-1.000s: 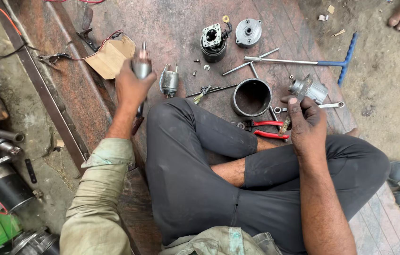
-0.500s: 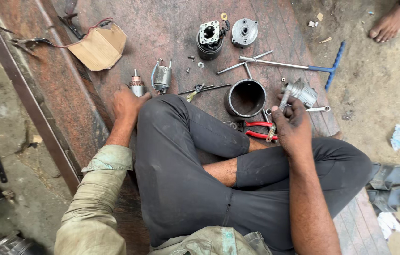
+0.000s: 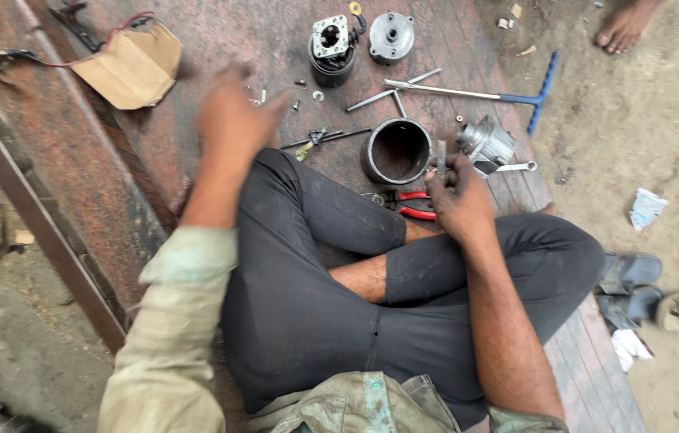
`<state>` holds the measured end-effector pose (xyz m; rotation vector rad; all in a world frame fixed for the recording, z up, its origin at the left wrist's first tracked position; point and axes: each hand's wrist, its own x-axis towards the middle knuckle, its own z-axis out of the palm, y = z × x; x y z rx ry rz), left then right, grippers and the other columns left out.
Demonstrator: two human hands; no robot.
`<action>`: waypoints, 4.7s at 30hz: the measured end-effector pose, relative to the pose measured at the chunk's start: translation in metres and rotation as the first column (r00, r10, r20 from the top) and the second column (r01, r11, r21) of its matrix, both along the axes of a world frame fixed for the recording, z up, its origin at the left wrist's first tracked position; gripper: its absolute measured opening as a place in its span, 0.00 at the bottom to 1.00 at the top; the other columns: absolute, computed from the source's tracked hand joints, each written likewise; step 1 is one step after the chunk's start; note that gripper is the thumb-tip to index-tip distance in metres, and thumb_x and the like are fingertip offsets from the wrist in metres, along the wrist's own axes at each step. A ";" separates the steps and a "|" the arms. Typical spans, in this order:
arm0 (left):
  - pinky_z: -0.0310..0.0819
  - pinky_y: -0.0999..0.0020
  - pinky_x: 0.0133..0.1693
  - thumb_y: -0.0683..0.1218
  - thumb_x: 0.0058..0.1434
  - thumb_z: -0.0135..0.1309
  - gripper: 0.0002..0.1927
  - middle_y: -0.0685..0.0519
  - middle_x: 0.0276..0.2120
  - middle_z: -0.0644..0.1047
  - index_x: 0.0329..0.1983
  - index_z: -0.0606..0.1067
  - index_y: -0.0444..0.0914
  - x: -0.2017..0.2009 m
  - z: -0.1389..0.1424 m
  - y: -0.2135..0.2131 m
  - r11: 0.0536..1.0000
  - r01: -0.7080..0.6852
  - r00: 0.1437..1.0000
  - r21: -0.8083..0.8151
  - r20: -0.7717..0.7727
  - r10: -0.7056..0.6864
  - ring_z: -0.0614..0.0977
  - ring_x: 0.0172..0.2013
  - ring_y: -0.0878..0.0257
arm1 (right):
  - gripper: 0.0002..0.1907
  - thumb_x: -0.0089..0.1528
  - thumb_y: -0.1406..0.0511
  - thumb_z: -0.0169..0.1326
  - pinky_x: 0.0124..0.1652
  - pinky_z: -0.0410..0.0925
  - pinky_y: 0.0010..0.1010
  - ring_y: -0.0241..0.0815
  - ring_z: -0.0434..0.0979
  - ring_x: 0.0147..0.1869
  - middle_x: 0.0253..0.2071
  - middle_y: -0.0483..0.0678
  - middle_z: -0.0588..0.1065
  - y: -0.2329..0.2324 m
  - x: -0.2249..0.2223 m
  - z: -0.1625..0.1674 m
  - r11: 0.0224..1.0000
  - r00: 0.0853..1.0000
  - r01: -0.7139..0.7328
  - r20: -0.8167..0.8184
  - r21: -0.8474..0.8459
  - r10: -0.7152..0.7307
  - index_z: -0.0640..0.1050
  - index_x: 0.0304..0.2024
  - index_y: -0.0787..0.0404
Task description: The person sits cross-legged on a step and repairs a starter motor, handling the armature, housing and end cap. They pull components apart by hand, use pliers and a wrench on the parts, and scrape and clean the motor housing and brush assembly with a small file-like tool.
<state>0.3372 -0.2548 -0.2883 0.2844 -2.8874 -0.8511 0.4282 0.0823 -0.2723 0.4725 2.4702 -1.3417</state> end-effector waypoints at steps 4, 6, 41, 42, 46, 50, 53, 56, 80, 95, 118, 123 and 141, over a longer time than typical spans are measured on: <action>0.71 0.50 0.54 0.61 0.40 0.79 0.58 0.33 0.57 0.69 0.67 0.60 0.33 -0.045 -0.010 0.063 0.985 0.033 0.999 0.169 0.020 -0.037 0.74 0.56 0.38 | 0.18 0.65 0.60 0.59 0.28 0.69 0.30 0.35 0.76 0.28 0.30 0.48 0.77 -0.009 0.000 -0.004 0.997 0.997 -0.054 -0.060 0.062 0.057 0.73 0.50 0.66; 0.68 0.49 0.56 0.59 0.36 0.82 0.65 0.31 0.58 0.67 0.68 0.55 0.32 -0.058 -0.016 0.080 0.979 0.026 0.999 0.204 0.024 -0.032 0.72 0.57 0.36 | 0.17 0.64 0.60 0.61 0.30 0.69 0.31 0.37 0.75 0.28 0.29 0.49 0.77 -0.012 -0.003 -0.003 0.993 0.996 -0.056 -0.059 0.107 0.063 0.75 0.49 0.65; 0.83 0.52 0.49 0.66 0.62 0.58 0.38 0.44 0.46 0.80 0.61 0.71 0.32 0.117 0.019 0.155 -0.661 -0.303 0.942 0.686 0.109 -0.319 0.85 0.44 0.52 | 0.13 0.75 0.60 0.49 0.33 0.67 0.21 0.28 0.71 0.32 0.32 0.40 0.76 0.007 0.001 0.016 0.967 0.979 0.047 -0.179 -0.251 -0.094 0.77 0.51 0.63; 0.83 0.53 0.48 0.67 0.62 0.58 0.39 0.42 0.45 0.80 0.60 0.72 0.30 0.118 0.016 0.156 -0.629 -0.305 0.927 0.715 0.073 -0.367 0.85 0.43 0.52 | 0.13 0.75 0.60 0.48 0.33 0.66 0.20 0.28 0.72 0.32 0.32 0.41 0.76 0.010 0.004 0.016 0.962 0.977 0.059 -0.181 -0.267 -0.110 0.77 0.51 0.63; 0.82 0.56 0.48 0.66 0.61 0.59 0.39 0.42 0.46 0.81 0.61 0.73 0.31 0.122 0.011 0.164 -0.580 -0.286 0.897 0.762 0.000 -0.443 0.85 0.44 0.53 | 0.12 0.75 0.61 0.50 0.33 0.66 0.20 0.28 0.73 0.33 0.34 0.41 0.75 0.019 0.006 0.023 0.961 0.957 0.076 -0.251 -0.266 -0.145 0.77 0.52 0.64; 0.82 0.55 0.48 0.65 0.62 0.59 0.36 0.43 0.44 0.81 0.59 0.73 0.31 0.132 0.006 0.172 -0.577 -0.395 0.860 0.715 0.067 -0.506 0.85 0.44 0.52 | 0.12 0.75 0.64 0.53 0.37 0.69 0.20 0.27 0.73 0.38 0.39 0.41 0.77 0.021 0.007 0.026 0.974 0.948 0.063 -0.292 -0.218 -0.127 0.79 0.54 0.66; 0.82 0.54 0.50 0.64 0.63 0.59 0.37 0.41 0.44 0.81 0.58 0.73 0.29 0.136 -0.004 0.174 -0.511 -0.480 0.815 0.713 0.147 -0.561 0.85 0.44 0.51 | 0.12 0.77 0.65 0.55 0.39 0.69 0.22 0.29 0.74 0.41 0.42 0.42 0.77 0.027 0.008 0.029 0.973 0.937 0.120 -0.303 -0.196 -0.176 0.80 0.58 0.68; 0.80 0.53 0.48 0.65 0.61 0.59 0.38 0.43 0.47 0.80 0.62 0.71 0.31 0.135 -0.013 0.175 -0.402 -0.505 0.775 0.764 0.196 -0.601 0.84 0.44 0.54 | 0.17 0.74 0.68 0.55 0.36 0.71 0.23 0.31 0.76 0.39 0.42 0.43 0.76 0.037 0.005 0.035 0.938 0.899 0.125 -0.363 -0.324 -0.245 0.73 0.65 0.65; 0.85 0.60 0.35 0.67 0.61 0.57 0.39 0.45 0.42 0.79 0.62 0.67 0.34 0.119 -0.030 0.179 -0.346 -0.414 0.781 0.842 0.134 -0.610 0.85 0.37 0.58 | 0.12 0.74 0.72 0.61 0.43 0.76 0.23 0.37 0.81 0.47 0.45 0.49 0.80 0.033 0.002 0.035 0.864 0.866 0.194 -0.332 -0.465 -0.373 0.79 0.59 0.68; 0.81 0.56 0.50 0.63 0.57 0.64 0.40 0.46 0.48 0.78 0.61 0.70 0.32 0.130 -0.045 0.194 -0.332 -0.464 0.760 0.821 0.178 -0.625 0.82 0.48 0.56 | 0.11 0.74 0.64 0.55 0.39 0.74 0.31 0.41 0.80 0.39 0.42 0.50 0.77 0.049 0.065 0.016 0.766 0.822 0.280 -0.268 -0.578 -0.502 0.73 0.52 0.67; 0.85 0.54 0.45 0.71 0.62 0.51 0.40 0.41 0.42 0.81 0.55 0.74 0.30 0.148 -0.051 0.222 -0.398 -0.432 0.827 0.809 0.180 -0.533 0.86 0.39 0.51 | 0.08 0.75 0.73 0.51 0.40 0.75 0.27 0.35 0.78 0.40 0.43 0.49 0.73 0.002 0.139 0.001 0.858 0.785 0.349 -0.382 -0.376 -0.487 0.66 0.53 0.64; 0.84 0.55 0.43 0.69 0.64 0.52 0.38 0.41 0.41 0.81 0.54 0.75 0.30 0.151 -0.055 0.221 -0.412 -0.363 0.867 0.836 0.142 -0.477 0.86 0.37 0.52 | 0.09 0.75 0.74 0.52 0.39 0.74 0.26 0.34 0.77 0.39 0.43 0.49 0.73 0.000 0.139 -0.002 0.877 0.793 0.325 -0.403 -0.354 -0.456 0.66 0.53 0.64; 0.73 0.66 0.56 0.65 0.61 0.56 0.33 0.51 0.48 0.76 0.59 0.70 0.38 0.152 -0.070 0.227 -0.236 -0.290 0.917 0.928 0.199 -0.344 0.78 0.51 0.64 | 0.09 0.75 0.71 0.52 0.32 0.74 0.25 0.33 0.77 0.35 0.44 0.48 0.70 -0.008 0.142 -0.006 0.903 0.799 0.305 -0.433 -0.303 -0.416 0.65 0.52 0.65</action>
